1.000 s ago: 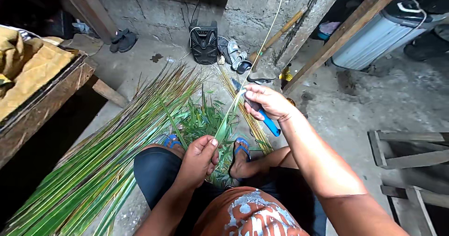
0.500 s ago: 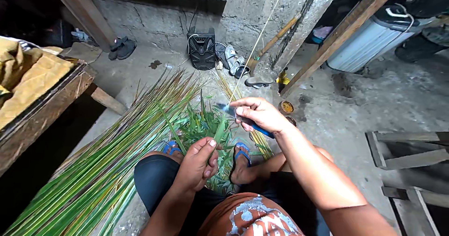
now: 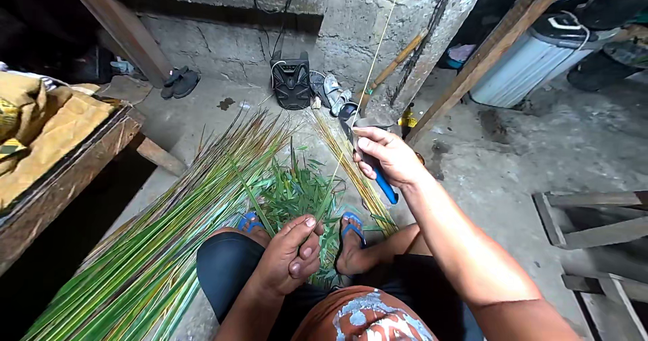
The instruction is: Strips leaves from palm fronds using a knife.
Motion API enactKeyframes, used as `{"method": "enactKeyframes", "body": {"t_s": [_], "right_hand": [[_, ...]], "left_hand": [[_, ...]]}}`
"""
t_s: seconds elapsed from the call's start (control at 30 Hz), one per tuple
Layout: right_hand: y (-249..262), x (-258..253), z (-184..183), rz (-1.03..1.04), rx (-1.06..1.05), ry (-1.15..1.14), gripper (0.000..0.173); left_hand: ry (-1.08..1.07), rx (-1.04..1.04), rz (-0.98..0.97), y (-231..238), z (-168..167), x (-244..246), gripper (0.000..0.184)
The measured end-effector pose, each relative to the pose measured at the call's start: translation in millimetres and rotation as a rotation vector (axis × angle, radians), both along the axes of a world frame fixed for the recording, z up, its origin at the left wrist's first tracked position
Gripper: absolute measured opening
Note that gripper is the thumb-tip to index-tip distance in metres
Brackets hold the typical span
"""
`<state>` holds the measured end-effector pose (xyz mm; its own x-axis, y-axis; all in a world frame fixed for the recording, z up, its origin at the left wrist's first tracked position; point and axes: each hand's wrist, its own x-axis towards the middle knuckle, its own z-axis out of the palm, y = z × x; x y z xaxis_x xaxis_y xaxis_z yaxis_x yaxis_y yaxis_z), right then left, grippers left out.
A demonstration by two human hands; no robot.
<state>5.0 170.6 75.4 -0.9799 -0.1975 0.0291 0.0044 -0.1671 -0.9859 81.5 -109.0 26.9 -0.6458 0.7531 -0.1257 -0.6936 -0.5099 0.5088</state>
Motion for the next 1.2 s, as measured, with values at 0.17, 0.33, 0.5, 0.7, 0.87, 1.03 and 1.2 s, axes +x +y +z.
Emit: {"method": "enactKeyframes", "body": {"t_s": [0.17, 0.33, 0.5, 0.7, 0.87, 1.03, 1.2], "right_hand": [[-11, 23, -10, 0.204, 0.028, -0.077, 0.033], [9, 8, 3, -0.010, 0.015, 0.003, 0.032], [5, 20, 0, -0.039, 0.064, -0.065, 0.035], [-2, 35, -2, 0.019, 0.115, -0.061, 0.033], [8, 31, 2, -0.025, 0.086, -0.102, 0.034], [7, 29, 6, -0.058, 0.088, -0.059, 0.034], [16, 26, 2, 0.008, 0.115, -0.100, 0.039]], "left_hand": [[-0.014, 0.039, 0.008, 0, -2, -4, 0.024], [0.189, -0.280, 0.121, 7, 10, 4, 0.026], [0.310, -0.424, 0.187, 10, 10, 5, 0.025], [0.552, -0.636, 0.292, 15, 9, 3, 0.022], [0.575, -0.616, 0.297, 15, 10, 6, 0.023], [0.259, -0.395, 0.147, 13, 9, 5, 0.029], [-0.005, 0.043, -0.097, 8, 0, 2, 0.033]]}}
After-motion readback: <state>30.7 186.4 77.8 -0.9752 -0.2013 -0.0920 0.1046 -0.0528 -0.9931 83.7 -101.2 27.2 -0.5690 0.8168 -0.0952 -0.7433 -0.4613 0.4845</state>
